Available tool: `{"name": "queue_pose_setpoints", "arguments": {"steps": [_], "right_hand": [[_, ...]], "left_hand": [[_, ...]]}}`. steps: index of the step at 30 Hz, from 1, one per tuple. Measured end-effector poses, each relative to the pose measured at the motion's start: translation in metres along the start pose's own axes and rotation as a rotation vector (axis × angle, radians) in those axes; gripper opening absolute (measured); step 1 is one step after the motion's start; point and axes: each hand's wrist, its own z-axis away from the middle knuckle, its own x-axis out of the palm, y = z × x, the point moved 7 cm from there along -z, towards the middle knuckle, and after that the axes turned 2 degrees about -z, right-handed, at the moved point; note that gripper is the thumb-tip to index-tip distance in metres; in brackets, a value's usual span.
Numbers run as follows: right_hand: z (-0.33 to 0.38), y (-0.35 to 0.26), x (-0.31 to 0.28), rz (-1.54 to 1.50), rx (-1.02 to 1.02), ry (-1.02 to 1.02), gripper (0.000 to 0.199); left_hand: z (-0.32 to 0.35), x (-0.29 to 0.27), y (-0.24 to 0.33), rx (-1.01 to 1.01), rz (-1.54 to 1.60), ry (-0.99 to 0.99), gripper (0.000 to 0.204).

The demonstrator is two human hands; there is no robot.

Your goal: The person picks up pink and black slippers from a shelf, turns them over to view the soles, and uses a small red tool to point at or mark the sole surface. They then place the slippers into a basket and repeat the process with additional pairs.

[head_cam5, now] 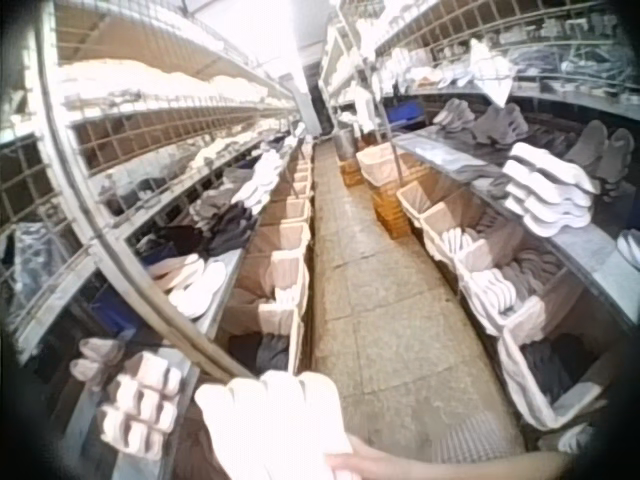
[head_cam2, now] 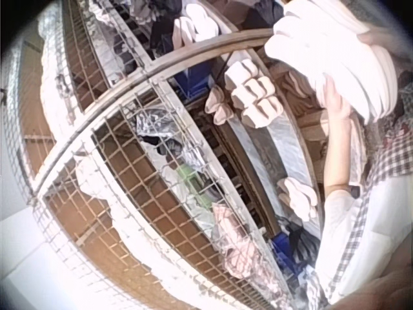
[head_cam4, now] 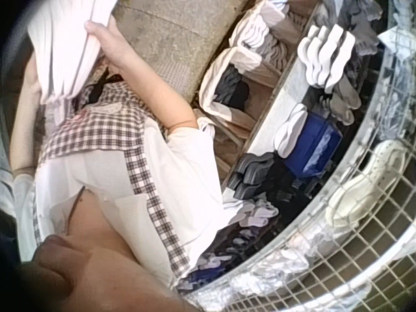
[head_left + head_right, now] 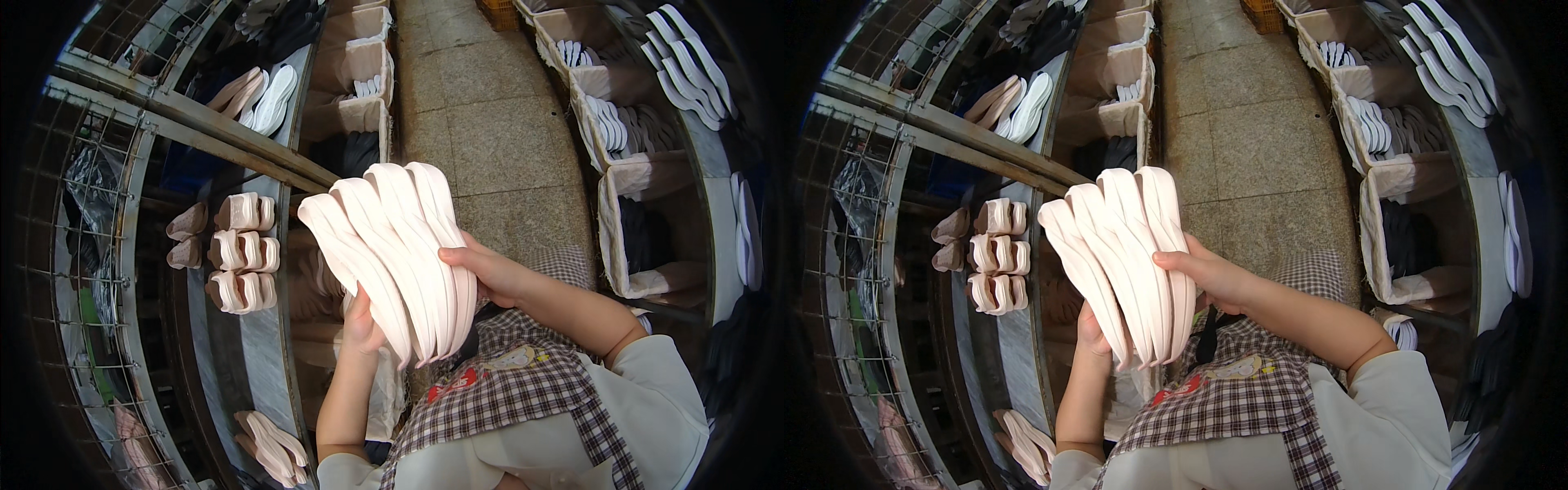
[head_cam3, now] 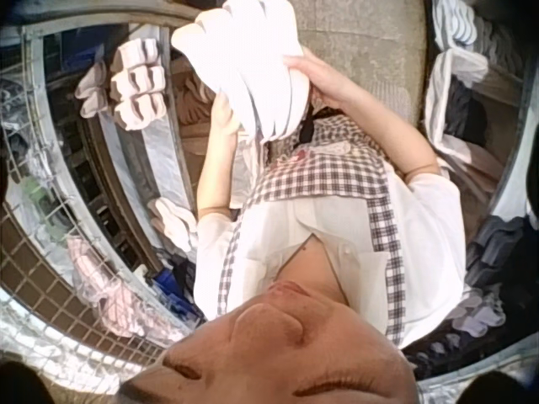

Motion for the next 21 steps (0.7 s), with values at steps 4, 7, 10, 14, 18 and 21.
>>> {"name": "queue_pose_setpoints", "arguments": {"steps": [4,7,10,14,18,21], "right_hand": [[0.007,-0.009,0.005,0.015,-0.026,-0.016,0.091],[0.009,-0.016,0.010,0.035,-0.102,-0.031,0.094],[0.011,-0.021,0.014,0.107,-0.175,-0.048,0.096],[0.018,-0.026,0.019,0.192,-0.222,-0.039,0.098],[0.025,-0.028,0.023,0.281,-0.228,-0.037,0.099],[0.028,-0.028,0.024,0.267,-0.199,-0.039,0.101]], "left_hand": [[0.006,-0.002,0.000,0.089,0.000,-0.040,0.057],[0.010,0.001,0.000,0.147,0.041,-0.077,0.059],[0.012,0.006,0.000,0.185,0.024,-0.138,0.059],[0.011,0.012,0.002,0.203,0.039,-0.166,0.057],[0.011,0.012,0.006,0.259,0.031,-0.070,0.058],[0.011,0.013,0.010,0.289,-0.008,-0.031,0.058]]}}
